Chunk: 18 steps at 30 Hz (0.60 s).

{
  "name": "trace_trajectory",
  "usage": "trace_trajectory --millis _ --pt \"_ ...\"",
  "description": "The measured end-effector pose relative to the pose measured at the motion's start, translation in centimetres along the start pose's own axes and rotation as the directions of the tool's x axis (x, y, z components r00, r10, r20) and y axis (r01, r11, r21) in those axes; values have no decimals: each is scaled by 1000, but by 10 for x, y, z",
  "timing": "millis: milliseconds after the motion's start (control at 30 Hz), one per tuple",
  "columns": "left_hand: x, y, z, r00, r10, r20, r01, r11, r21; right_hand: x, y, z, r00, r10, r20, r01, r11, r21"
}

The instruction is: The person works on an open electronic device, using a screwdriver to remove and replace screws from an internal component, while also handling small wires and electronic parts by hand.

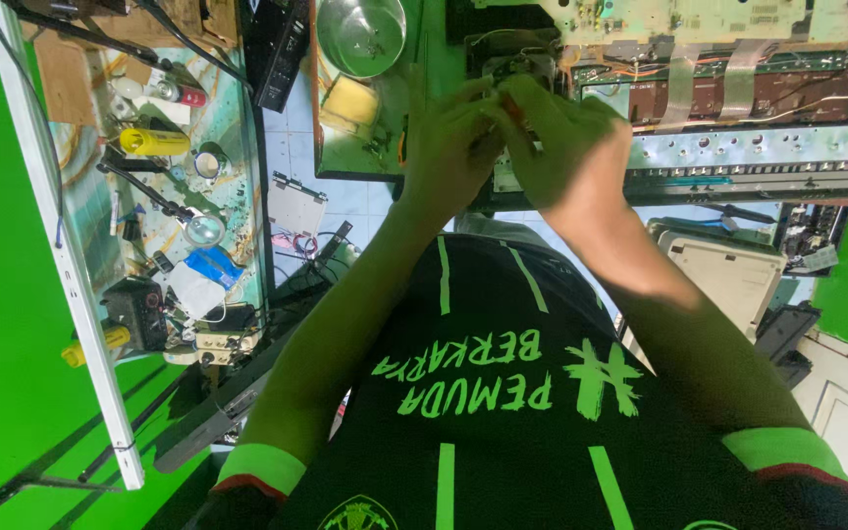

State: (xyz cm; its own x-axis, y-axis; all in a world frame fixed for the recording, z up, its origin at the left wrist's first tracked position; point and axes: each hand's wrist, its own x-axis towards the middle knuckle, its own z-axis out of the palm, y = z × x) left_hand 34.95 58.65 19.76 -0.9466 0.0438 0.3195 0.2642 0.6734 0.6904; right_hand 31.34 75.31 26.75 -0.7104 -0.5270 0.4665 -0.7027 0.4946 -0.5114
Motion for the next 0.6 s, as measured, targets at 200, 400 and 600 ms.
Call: trace_trajectory --millis 200,400,600 --pt "2 -14 -3 997 76 13 -75 995 -72 5 15 -17 980 -161 118 134 968 212" --pt "0 -19 -2 998 -24 55 34 983 -181 5 13 -12 988 -121 92 110 986 122" --pt "0 -17 2 999 14 -32 -16 997 -79 -2 5 -2 1000 -24 -2 24 1000 14"
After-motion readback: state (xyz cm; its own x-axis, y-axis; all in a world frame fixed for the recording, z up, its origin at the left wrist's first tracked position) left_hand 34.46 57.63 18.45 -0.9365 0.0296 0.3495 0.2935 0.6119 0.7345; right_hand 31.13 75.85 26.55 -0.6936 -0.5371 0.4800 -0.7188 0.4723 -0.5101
